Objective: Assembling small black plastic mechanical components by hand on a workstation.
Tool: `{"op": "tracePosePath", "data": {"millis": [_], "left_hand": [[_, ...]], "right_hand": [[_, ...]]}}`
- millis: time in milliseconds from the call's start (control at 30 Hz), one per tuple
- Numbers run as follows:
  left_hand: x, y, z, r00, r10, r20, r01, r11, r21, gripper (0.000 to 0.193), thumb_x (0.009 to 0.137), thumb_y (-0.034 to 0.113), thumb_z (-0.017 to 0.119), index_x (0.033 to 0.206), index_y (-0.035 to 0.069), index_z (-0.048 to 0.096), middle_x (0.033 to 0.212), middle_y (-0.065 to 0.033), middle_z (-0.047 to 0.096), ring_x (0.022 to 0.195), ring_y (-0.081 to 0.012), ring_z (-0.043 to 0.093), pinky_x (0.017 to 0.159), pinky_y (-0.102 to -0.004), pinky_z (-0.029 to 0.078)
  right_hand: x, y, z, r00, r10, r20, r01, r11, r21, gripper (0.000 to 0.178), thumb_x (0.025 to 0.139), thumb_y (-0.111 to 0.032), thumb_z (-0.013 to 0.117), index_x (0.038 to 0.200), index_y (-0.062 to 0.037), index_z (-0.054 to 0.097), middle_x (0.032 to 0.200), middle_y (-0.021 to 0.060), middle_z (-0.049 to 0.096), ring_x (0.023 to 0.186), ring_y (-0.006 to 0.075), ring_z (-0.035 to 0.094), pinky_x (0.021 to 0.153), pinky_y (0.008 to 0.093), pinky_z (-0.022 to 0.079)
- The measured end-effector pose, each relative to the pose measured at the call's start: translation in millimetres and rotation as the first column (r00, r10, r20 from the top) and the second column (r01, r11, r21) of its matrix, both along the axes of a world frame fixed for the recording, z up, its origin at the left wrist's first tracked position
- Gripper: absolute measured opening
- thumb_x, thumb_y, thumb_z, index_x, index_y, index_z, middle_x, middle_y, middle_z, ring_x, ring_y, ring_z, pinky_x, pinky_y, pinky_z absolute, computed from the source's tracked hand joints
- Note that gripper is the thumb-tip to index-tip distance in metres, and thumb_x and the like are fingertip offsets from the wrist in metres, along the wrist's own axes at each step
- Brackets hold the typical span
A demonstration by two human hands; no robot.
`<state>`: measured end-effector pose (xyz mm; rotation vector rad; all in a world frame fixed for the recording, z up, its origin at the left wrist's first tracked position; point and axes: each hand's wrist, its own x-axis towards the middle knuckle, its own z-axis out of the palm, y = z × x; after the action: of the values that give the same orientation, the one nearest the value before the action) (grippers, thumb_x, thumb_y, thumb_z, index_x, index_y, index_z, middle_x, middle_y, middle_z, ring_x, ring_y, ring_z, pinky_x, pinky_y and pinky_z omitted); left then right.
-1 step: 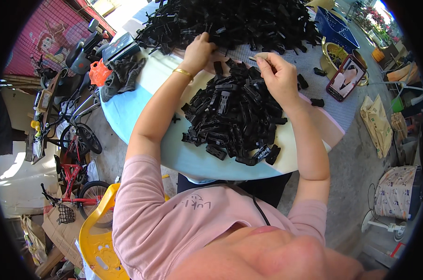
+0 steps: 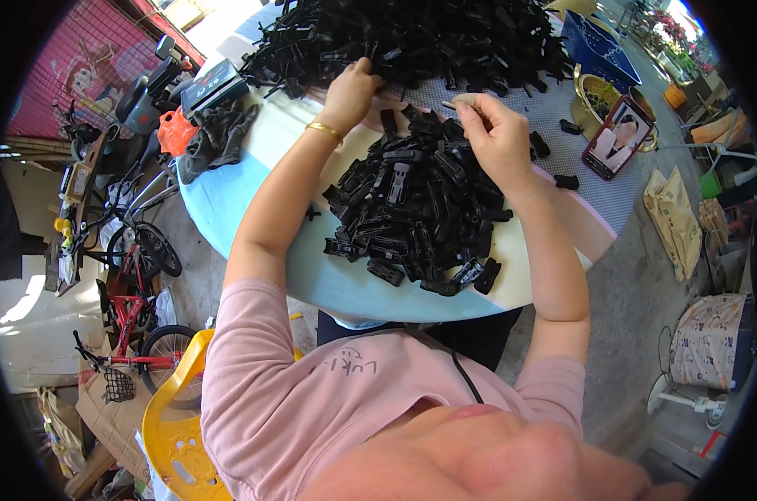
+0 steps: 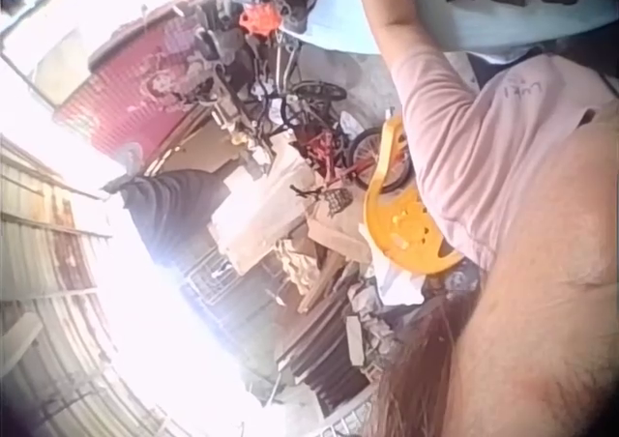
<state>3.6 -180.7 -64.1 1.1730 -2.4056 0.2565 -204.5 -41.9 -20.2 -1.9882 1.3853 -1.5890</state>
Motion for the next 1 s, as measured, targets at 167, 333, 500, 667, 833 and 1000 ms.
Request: {"op": "tracePosePath", "data": {"millis": [167,333,500,667,833,1000], "left_hand": [[1,12,15,0.983,-0.105,-0.153,0.079,0.983,-0.165,0.017,0.072,0.008,0.062,0.087,0.011,0.068,0.081,-0.006,0.058,0.08,-0.0211,0.058,0.07,-0.0294,0.048],[-10,39,46,0.795,-0.163,-0.584,0.265,0.96,0.092,0.02,0.075,0.002,0.064,0.094,0.005,0.067,0.089,-0.0073,0.065,0.078,-0.0136,0.062,0.074,-0.0228,0.047],[-20,73,67,0.393,-0.161,-0.905,0.732,0.65,0.202,0.016,0.083,0.004,0.058,0.098,-0.002,0.063,0.095,-0.0087,0.064,0.086,-0.0141,0.061,0.081,-0.0262,0.048],[-27,88,69,0.25,-0.129,-0.959,0.879,0.445,0.169,0.017,0.085,0.008,0.056,0.099,0.001,0.062,0.092,-0.0035,0.063,0.081,-0.0089,0.056,0.068,-0.0204,0.047],[-24,92,75,0.323,-0.064,-0.944,0.885,0.375,0.277,0.022,0.085,0.009,0.056,0.105,0.002,0.059,0.099,-0.004,0.06,0.083,-0.0097,0.054,0.075,-0.0222,0.046],[-27,97,81,0.133,-0.145,-0.98,0.974,0.203,0.101,0.061,0.075,0.004,0.067,0.129,0.005,0.039,0.132,-0.0091,0.036,0.113,-0.0166,0.043,0.094,-0.0336,0.041]], "right_hand": [[4,0,0,1.0,0.001,-0.029,-0.001,1.0,-0.021,0.012,0.083,-0.011,0.059,0.088,-0.0003,0.064,0.061,0.0004,0.058,0.054,0.0043,0.049,0.049,0.0194,0.039],[1,-5,-6,1.0,0.013,-0.025,-0.012,1.0,0.02,0.019,0.082,-0.016,0.062,0.092,-0.0001,0.063,0.07,0.0009,0.062,0.057,0.0045,0.051,0.052,0.0183,0.041],[3,-1,8,0.902,0.076,0.424,-0.174,0.965,0.196,0.028,0.081,-0.017,0.065,0.102,0.0004,0.061,0.085,0.0012,0.063,0.066,0.0044,0.054,0.057,0.0171,0.043],[2,5,11,0.834,0.229,0.502,-0.403,0.874,0.271,0.025,0.081,-0.015,0.065,0.101,-0.001,0.062,0.08,-0.0005,0.062,0.064,0.0015,0.051,0.051,0.0143,0.037],[3,3,6,0.899,0.219,0.379,-0.292,0.945,0.146,0.021,0.081,-0.016,0.064,0.097,-0.0012,0.063,0.07,-0.0014,0.058,0.053,-0.0011,0.042,0.042,0.0136,0.025],[-2,10,15,0.706,0.044,0.707,-0.353,0.887,0.297,0.018,0.082,-0.015,0.064,0.092,-0.0008,0.063,0.063,0.0001,0.055,0.05,-0.0008,0.042,0.041,0.0142,0.024]]}}
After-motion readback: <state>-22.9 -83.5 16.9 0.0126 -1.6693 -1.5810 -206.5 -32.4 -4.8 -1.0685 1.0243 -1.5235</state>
